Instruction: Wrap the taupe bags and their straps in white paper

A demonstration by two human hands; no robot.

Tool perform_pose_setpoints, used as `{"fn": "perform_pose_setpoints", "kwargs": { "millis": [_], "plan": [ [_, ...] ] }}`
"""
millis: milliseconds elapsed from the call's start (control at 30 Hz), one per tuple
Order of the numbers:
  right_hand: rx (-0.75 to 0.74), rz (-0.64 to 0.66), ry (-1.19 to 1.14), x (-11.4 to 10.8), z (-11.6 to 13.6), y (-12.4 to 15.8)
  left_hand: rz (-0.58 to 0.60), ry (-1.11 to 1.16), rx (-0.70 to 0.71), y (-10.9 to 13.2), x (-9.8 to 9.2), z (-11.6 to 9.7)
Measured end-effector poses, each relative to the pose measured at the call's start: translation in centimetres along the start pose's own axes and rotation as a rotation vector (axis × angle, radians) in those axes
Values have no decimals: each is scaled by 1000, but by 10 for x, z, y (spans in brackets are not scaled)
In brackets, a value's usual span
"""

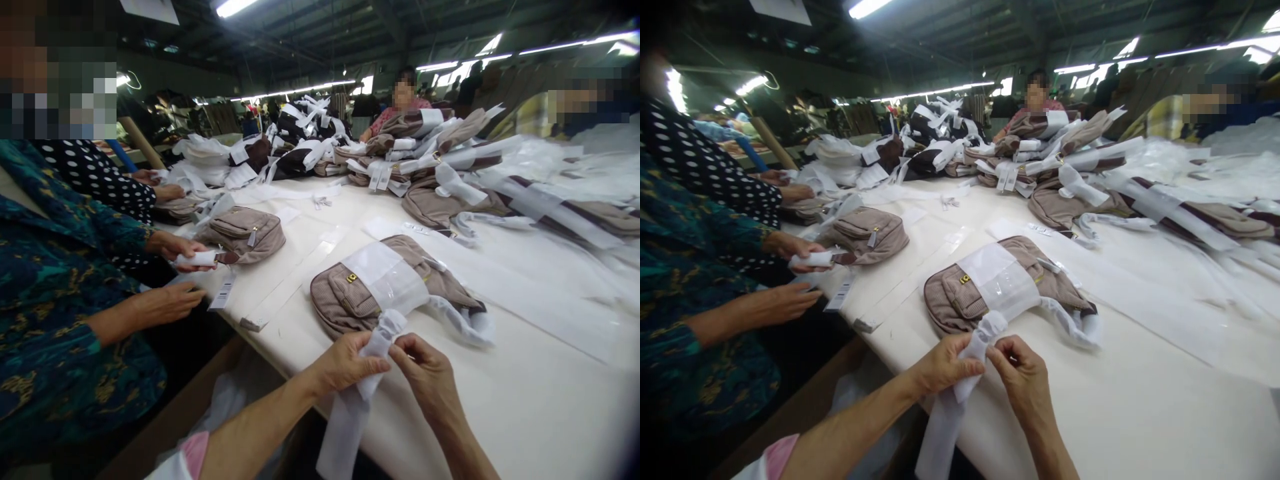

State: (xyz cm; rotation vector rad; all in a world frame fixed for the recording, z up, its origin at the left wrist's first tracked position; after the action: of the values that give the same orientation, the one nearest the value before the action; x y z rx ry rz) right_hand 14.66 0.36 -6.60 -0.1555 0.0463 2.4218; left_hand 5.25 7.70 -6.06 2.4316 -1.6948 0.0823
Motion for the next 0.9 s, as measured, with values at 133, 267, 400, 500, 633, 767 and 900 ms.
{"fn": "perform_pose_setpoints", "kwargs": {
  "millis": [133,267,400,500,633,767,900],
  "plan": [
    [117,5,20,1,-2,21,-33,-263,89,0,0,-8],
    [165,9,-13,4,0,33,-98,-619,177,-1,3,-12],
    [154,-102,-13,-4,0,33,-90,-926,261,-1,15,-17],
    [141,-172,-94,-8,-8,32,-43,-752,290,6,19,-24],
    [131,-172,-246,-6,-20,31,60,-240,174,10,23,-19],
    [151,-164,-364,-3,-28,31,-3,17,115,8,20,-10],
    [128,-201,-472,5,-18,36,-89,-168,94,11,18,-9]
  ]
}}
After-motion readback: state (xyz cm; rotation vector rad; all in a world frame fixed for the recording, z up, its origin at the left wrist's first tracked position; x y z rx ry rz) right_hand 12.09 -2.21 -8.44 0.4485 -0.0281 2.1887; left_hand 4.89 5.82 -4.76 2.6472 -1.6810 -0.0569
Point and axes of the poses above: each hand's wrist, its own y-axis away from the middle knuckle, its own x-axis out of the palm, z = x × y, the point moved 9 cm from there along -y, towards the middle knuckle, and after that the axes turned 1 degree about y, right-handed, at the moved point
